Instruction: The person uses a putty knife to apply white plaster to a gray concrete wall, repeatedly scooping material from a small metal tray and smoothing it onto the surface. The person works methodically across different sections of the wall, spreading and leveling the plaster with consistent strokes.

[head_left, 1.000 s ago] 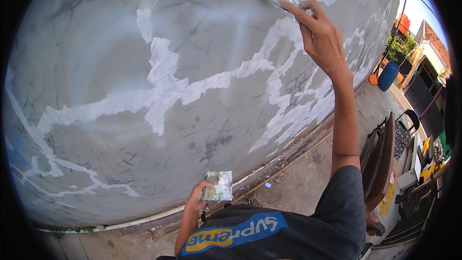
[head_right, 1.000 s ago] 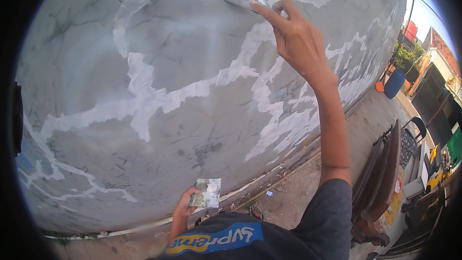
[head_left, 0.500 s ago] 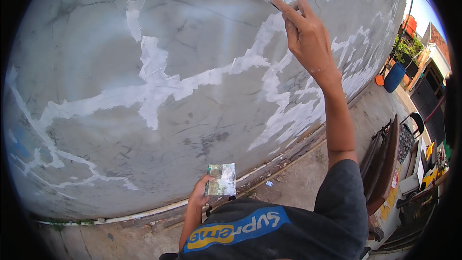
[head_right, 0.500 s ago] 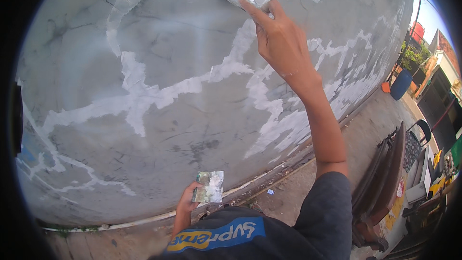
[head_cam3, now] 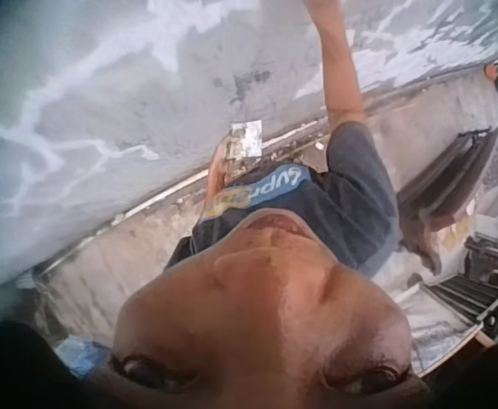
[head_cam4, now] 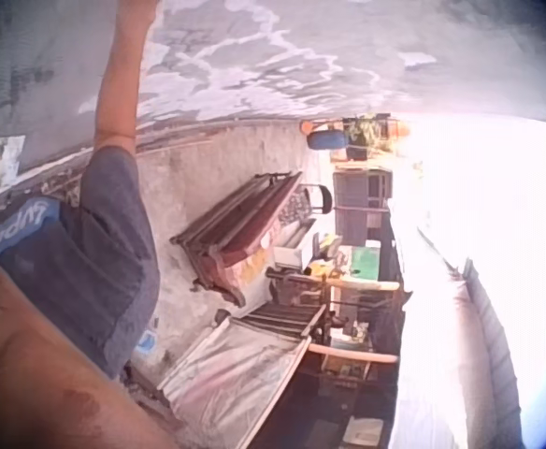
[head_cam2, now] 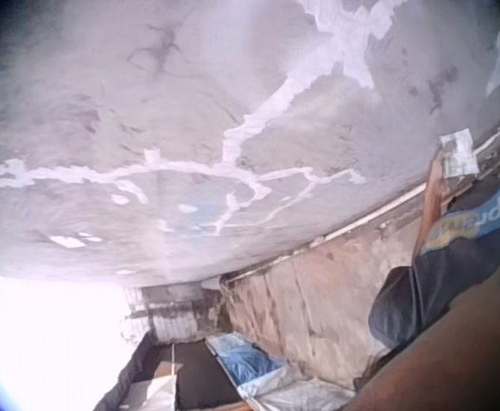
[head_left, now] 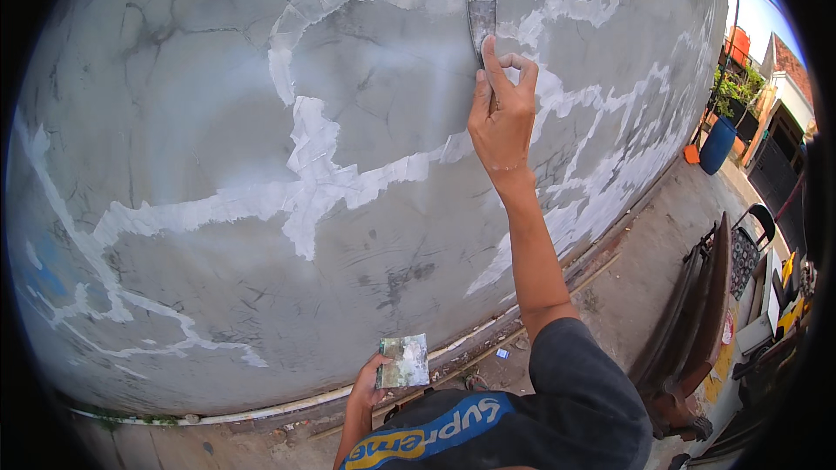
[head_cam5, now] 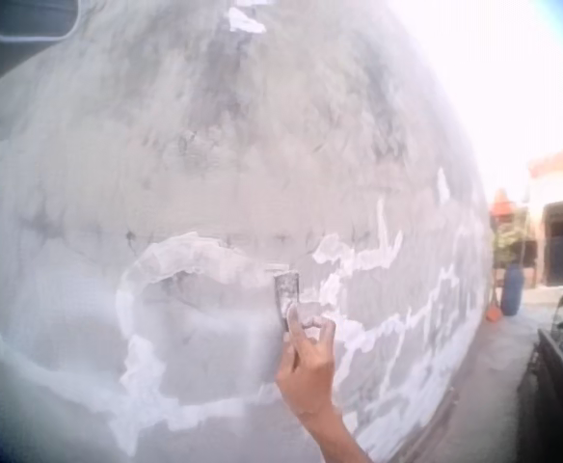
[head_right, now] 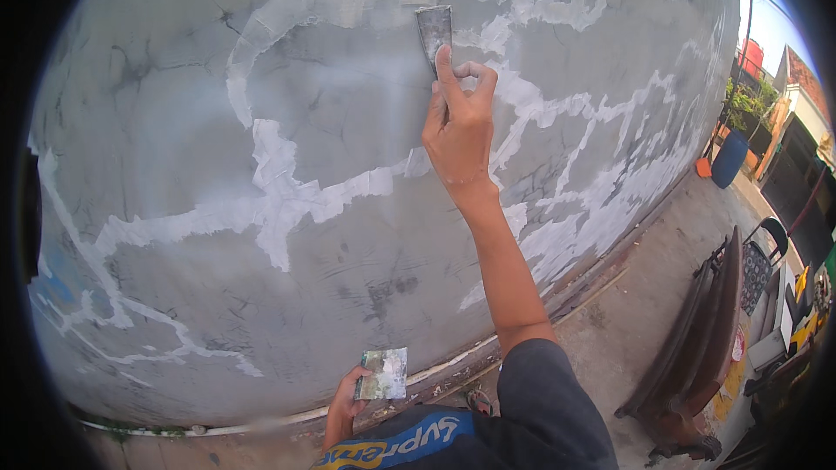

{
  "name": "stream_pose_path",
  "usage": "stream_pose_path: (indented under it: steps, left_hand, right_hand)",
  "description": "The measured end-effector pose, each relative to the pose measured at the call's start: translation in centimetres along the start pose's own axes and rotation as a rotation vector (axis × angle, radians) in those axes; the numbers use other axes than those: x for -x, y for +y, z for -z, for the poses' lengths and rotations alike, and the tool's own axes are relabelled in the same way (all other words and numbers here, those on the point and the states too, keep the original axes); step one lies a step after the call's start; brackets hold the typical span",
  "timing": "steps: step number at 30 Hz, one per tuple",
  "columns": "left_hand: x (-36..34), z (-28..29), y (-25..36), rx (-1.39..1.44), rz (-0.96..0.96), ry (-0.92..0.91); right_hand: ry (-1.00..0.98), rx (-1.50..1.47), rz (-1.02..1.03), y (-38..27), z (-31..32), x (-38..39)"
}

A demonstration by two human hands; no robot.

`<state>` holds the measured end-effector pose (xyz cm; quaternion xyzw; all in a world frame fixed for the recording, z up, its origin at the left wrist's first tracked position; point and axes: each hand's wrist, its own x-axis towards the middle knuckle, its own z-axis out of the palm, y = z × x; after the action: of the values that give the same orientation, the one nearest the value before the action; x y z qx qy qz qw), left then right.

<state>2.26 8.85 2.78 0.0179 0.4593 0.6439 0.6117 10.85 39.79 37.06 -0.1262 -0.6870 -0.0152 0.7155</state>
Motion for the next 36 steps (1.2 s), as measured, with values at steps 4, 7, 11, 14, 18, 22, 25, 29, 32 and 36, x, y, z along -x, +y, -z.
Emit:
stream_pose_path:
  steps: [4,7,11,14,18,22,25,29,32,36]
  left_hand:
    - [0.3,1.0,0.9,-0.02,0.006,-0.013]
    - [-0.5,2.2,0.7,-0.024,0.046,-0.076]
    - [1.0,1.5,1.4,-0.058,0.004,-0.088]
    - [1.8,1.5,1.3,-0.056,0.026,-0.111]
    - [1.9,2.8,0.6,-0.046,0.017,-0.106]
    - [2.4,2.8,0.6,-0.04,0.028,-0.07]
    - [3.1,2.3,1.3,-0.046,0.047,-0.043]
    - [2.4,4.1,1.0,-0.024,0.044,-0.115]
    - [2.1,5.1,1.0,-0.028,0.037,-0.131]
    - [2.2,5.1,1.2,-0.027,0.045,-0.147]
  right_hand:
    - [-0.083,-0.095,-0.124,-2.2,0.1,2.7]
    - [-0.136,-0.056,-0.138,-2.9,2.2,3.3]
    - [-0.176,0.081,-0.092,-3.3,6.5,-0.5]
    - [-0.176,0.239,-0.089,-3.4,8.3,-4.6]
    - [-0.357,0.387,-0.094,-4.8,8.1,-8.0]
    - [-0.395,0.503,-0.081,-5.4,7.1,-7.4]
    - [-0.389,0.512,-0.076,-6.0,6.5,-5.6]
    - [-0.405,0.452,-0.123,-6.8,7.1,-5.0]
    - [-0.361,0.415,-0.248,-7.7,7.4,-5.9]
    - [-0.359,0.547,-0.116,-7.2,6.1,-5.6]
